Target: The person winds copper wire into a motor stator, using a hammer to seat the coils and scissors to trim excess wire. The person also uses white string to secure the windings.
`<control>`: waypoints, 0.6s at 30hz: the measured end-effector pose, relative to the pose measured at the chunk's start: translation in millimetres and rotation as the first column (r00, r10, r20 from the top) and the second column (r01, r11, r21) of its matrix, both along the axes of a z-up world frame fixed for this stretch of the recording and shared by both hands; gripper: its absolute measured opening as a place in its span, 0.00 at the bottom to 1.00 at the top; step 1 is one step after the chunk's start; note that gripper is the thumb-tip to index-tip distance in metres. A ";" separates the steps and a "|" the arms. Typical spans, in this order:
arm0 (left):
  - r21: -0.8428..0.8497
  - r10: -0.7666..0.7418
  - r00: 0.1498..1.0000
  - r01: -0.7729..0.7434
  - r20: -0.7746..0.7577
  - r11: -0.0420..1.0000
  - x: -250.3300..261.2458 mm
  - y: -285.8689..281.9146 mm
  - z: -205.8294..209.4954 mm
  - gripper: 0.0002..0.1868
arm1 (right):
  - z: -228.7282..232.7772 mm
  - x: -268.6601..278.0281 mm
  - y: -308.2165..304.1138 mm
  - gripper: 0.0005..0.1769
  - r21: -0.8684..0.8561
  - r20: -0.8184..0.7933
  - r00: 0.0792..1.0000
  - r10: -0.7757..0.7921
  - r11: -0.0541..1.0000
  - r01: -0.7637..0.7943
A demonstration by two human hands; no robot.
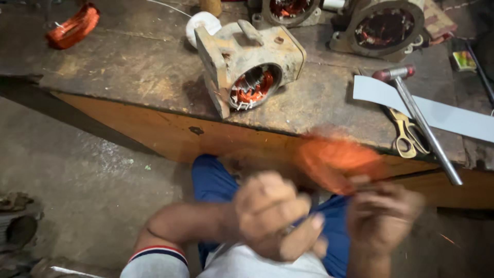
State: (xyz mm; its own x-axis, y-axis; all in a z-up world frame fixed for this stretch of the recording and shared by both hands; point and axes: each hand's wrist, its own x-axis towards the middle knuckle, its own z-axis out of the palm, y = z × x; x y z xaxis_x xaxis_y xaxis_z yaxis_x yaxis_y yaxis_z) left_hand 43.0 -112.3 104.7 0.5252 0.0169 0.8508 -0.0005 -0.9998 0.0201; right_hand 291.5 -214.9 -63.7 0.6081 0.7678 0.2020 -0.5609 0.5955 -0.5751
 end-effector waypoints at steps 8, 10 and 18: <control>-0.981 -0.377 0.910 0.119 0.171 -0.156 46.2 15.7 -139.1 0.33 | 0.7 -37.9 -16.7 0.04 0.035 0.451 0.871 -0.197 0.979 0.203; -0.882 -0.265 0.875 0.300 0.406 -0.363 44.8 17.2 -150.5 0.33 | -7.2 -53.1 -24.8 0.04 -0.042 0.256 0.967 -0.008 0.999 0.019; -0.460 -0.064 0.538 0.645 0.840 -0.611 -6.9 25.7 -138.8 0.32 | -18.6 -45.7 1.9 0.14 -0.324 -0.201 0.950 0.239 0.899 -0.294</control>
State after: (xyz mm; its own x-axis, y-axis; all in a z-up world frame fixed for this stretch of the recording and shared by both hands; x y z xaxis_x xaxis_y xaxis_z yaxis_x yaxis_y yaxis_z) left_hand 36.0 -86.6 -34.1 0.7555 0.6272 0.1894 -0.6339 0.6266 0.4533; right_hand 245.8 -213.0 -82.3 0.3727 0.9095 -0.1843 -0.7674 0.1904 -0.6123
